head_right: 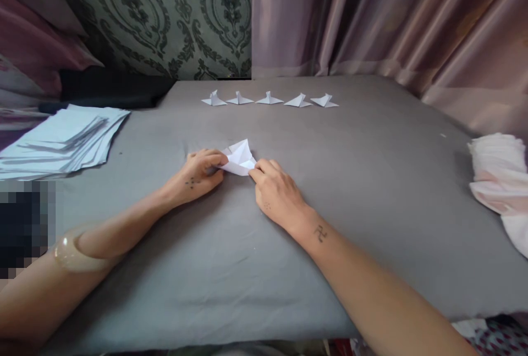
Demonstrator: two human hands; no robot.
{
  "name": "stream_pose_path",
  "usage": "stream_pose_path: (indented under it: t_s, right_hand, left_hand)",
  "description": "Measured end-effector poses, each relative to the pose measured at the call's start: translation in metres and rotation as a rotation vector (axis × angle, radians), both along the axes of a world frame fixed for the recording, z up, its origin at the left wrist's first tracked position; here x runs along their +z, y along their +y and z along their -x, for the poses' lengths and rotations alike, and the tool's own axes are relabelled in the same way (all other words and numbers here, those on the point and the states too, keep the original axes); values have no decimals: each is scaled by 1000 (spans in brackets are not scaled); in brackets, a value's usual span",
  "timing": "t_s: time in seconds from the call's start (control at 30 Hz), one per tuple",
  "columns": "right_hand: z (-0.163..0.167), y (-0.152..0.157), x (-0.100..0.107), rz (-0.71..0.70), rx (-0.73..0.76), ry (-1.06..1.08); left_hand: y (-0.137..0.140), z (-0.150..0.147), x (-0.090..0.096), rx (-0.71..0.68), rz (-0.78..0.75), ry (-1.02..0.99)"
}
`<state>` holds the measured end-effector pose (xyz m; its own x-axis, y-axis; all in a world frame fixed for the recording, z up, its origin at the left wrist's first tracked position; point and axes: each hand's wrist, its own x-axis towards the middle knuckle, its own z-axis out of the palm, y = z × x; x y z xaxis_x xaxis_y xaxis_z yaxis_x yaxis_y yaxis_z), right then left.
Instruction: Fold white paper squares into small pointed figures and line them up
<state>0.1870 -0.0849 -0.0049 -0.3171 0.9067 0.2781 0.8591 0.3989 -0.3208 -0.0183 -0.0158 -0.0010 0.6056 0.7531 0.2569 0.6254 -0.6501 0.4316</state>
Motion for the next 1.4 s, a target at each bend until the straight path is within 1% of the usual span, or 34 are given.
stream_pose_path:
  t_s: [0.07, 0.13, 0.2, 0.27, 0.33, 0.4, 0.5, 0.57, 0.7, 0.8, 0.87, 0.93, 1.07, 1.17, 1.3, 1.4]
  right_hand:
    - [-1, 0, -1, 3, 3, 2]
    - [-1, 1, -1, 9, 4, 10]
    - [-1, 1, -1, 14, 1, 25]
    - [0, 1, 0, 20, -5, 40]
    - [0, 1, 0, 31, -11, 64]
    - [0, 3, 0, 45, -10, 115]
    - [-2, 6, -1, 73, -10, 226]
    - [-4, 9, -1, 121, -35, 316]
    - [-7, 14, 3, 275, -133, 473]
    - [-8, 16, 9, 341, -209, 524]
    - [-8, 16, 10, 327, -258, 529]
    - [-6, 16, 9, 272, -295, 504]
    - [-5, 17, 2, 177, -325, 411]
    - [-6, 17, -1, 142, -342, 337]
    - [-7, 17, -4, 123, -341, 260]
    - [-7, 17, -5, 115, -333, 238]
  left_hand:
    - [1, -1, -2, -10, -123, -10]
    - [0, -4, -3, 20, -263, -8]
    - [-2, -7, -4, 52, -370, -14]
    - [-3, -10, -4, 72, -430, -27]
    - [-3, -11, -5, 79, -457, -27]
    - [-2, -11, -6, 37, -449, 6]
    - [-1, -12, -5, -118, -370, 89]
    - [-1, -12, -5, -200, -318, 119]
    - [0, -11, -6, -273, -297, 122]
    - [1, -9, -6, -308, -299, 138]
    - [0, -8, -6, -320, -305, 165]
    - [-1, -7, -6, -323, -322, 195]
    - [-3, -7, -4, -336, -339, 238]
    - [-3, -7, -2, -372, -326, 238]
    - [-3, -7, -2, -447, -272, 255]
    - [-2, -9, -3, -435, -266, 296]
